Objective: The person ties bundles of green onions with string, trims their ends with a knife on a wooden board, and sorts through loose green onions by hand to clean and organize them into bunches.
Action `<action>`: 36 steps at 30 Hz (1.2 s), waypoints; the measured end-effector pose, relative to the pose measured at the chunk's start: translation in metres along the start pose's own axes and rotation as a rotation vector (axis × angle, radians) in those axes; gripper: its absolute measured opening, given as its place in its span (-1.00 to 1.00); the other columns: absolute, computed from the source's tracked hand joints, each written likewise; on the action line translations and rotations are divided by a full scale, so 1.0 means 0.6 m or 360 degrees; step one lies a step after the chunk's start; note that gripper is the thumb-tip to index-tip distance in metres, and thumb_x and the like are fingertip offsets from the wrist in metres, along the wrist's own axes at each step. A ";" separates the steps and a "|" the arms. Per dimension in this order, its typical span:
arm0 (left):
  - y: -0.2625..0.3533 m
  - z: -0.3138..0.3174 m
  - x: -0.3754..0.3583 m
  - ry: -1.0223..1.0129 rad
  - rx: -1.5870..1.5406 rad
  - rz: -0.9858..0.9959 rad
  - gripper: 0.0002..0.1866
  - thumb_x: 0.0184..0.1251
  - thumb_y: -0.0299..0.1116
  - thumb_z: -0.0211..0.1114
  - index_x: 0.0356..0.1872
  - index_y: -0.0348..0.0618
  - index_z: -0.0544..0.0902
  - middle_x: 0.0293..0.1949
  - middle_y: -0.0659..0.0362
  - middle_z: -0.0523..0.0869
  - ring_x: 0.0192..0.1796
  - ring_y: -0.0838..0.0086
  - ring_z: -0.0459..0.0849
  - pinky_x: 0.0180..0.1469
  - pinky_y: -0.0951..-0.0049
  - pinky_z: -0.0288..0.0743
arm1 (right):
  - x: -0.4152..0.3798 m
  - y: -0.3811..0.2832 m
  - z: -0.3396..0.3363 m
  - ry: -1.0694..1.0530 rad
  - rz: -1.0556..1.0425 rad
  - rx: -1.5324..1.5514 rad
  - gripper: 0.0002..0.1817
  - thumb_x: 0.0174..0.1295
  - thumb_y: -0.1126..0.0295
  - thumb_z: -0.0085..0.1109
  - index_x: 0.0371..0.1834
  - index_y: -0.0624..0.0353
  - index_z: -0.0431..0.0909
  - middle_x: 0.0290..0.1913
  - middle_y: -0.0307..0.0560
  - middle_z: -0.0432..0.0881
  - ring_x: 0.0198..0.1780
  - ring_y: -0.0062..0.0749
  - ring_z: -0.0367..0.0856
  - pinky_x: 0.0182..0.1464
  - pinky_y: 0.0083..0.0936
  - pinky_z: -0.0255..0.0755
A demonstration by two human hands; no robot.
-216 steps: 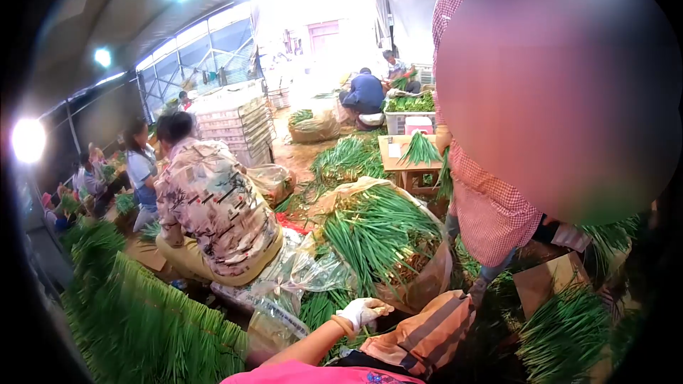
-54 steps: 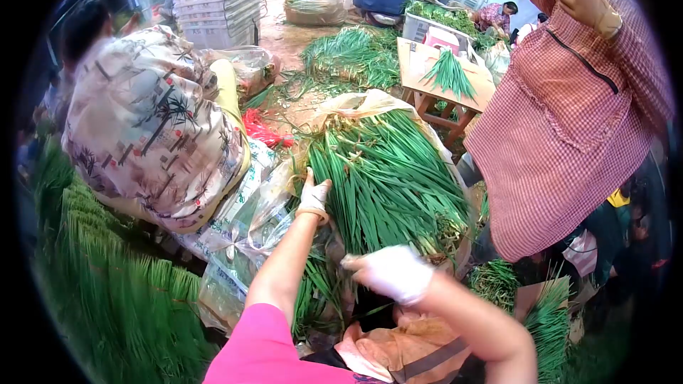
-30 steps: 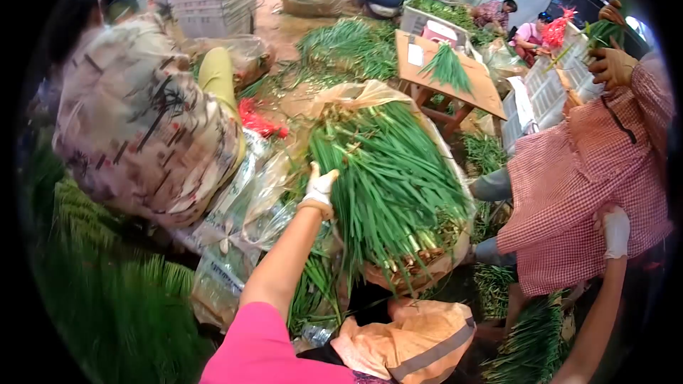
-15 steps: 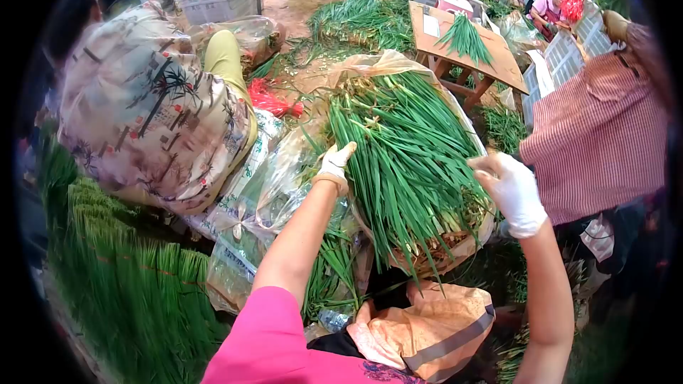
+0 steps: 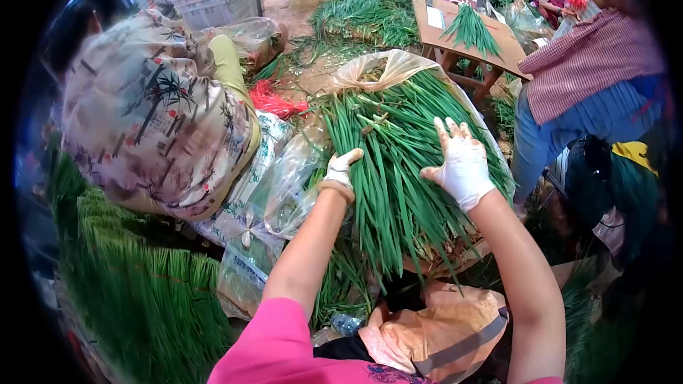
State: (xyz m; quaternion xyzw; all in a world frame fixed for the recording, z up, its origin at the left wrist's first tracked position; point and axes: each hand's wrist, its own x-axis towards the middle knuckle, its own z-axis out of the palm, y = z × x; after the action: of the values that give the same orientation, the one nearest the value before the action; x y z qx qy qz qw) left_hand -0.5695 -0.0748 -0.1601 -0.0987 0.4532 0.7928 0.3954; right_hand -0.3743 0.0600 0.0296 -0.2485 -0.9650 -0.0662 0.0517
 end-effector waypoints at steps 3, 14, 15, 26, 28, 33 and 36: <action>-0.001 0.025 -0.046 0.0165 0.0213 0.0189 -0.66 0.02 -0.42 0.40 -0.14 -0.21 0.57 -0.28 0.12 0.68 -0.33 0.31 0.67 -0.19 0.25 0.62 | 0.034 0.020 0.031 -0.0253 0.0260 0.0158 0.14 -0.17 -0.20 0.39 0.46 0.10 0.07 0.36 0.03 0.31 0.35 -0.16 0.29 0.26 -0.17 0.25; -0.026 0.051 -0.065 -0.0262 -0.0311 -0.0035 -0.55 0.23 -0.12 0.36 0.03 -0.15 0.52 -0.12 0.18 0.66 -0.15 0.41 0.65 -0.13 0.31 0.59 | 0.023 -0.135 0.051 -0.0599 -0.0229 0.0099 -0.31 0.19 0.14 0.09 0.28 0.43 0.24 -0.33 0.11 0.68 -0.31 -0.08 0.68 -0.24 -0.24 0.53; -0.021 0.055 -0.074 -0.0277 -0.0193 0.0158 -0.46 0.20 -0.15 0.40 0.13 -0.15 0.44 -0.13 0.16 0.65 -0.14 0.37 0.64 -0.18 0.29 0.60 | 0.017 -0.132 0.015 -0.0662 -0.0268 0.0180 -0.32 0.16 0.12 0.13 0.26 0.37 0.29 -0.28 0.12 0.68 -0.26 -0.07 0.67 -0.18 -0.26 0.53; -0.099 -0.070 0.010 0.0094 0.0422 0.0422 -0.27 0.25 -0.29 0.37 0.33 -0.32 0.19 0.06 0.11 0.55 -0.02 0.48 0.56 0.10 0.50 0.45 | 0.110 0.136 0.043 -0.0263 0.0538 0.0806 -0.28 0.00 0.10 0.31 0.23 0.24 0.42 0.13 0.23 0.53 0.17 -0.07 0.51 0.21 -0.40 0.34; -0.083 -0.068 -0.023 0.0047 0.0208 0.0501 -0.39 0.24 -0.35 0.36 0.23 -0.32 0.28 -0.07 0.11 0.62 -0.10 0.48 0.63 0.06 0.44 0.54 | 0.126 0.141 0.082 -0.0260 0.0428 0.0702 -0.06 -0.05 0.04 0.36 0.36 0.33 0.22 0.39 0.27 0.22 0.39 -0.05 0.24 0.38 -0.43 0.14; -0.053 -0.025 -0.079 0.0141 0.0175 0.0362 -0.47 0.22 -0.35 0.37 0.18 -0.17 0.40 -0.10 0.25 0.62 -0.17 0.55 0.60 -0.07 0.54 0.50 | 0.148 0.140 0.103 -0.0605 0.0825 0.0628 0.08 -0.11 -0.10 0.35 0.41 0.31 0.11 0.39 0.25 0.20 0.39 -0.05 0.23 0.39 -0.40 0.12; -0.073 -0.052 -0.061 0.0196 0.0192 0.0420 -0.50 0.22 -0.33 0.37 0.16 -0.15 0.42 -0.11 0.23 0.62 -0.15 0.54 0.61 -0.06 0.52 0.52 | 0.159 0.142 0.095 -0.0800 0.0687 0.0626 0.16 -0.19 -0.13 0.40 0.41 0.34 0.06 0.27 0.26 0.40 0.25 -0.01 0.44 0.27 -0.38 0.29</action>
State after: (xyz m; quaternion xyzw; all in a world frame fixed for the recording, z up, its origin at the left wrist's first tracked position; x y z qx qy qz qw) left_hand -0.5201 -0.1070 -0.1869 -0.0629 0.5325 0.8016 0.2644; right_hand -0.4200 0.1878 -0.0052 -0.4397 -0.8673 0.1956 -0.1270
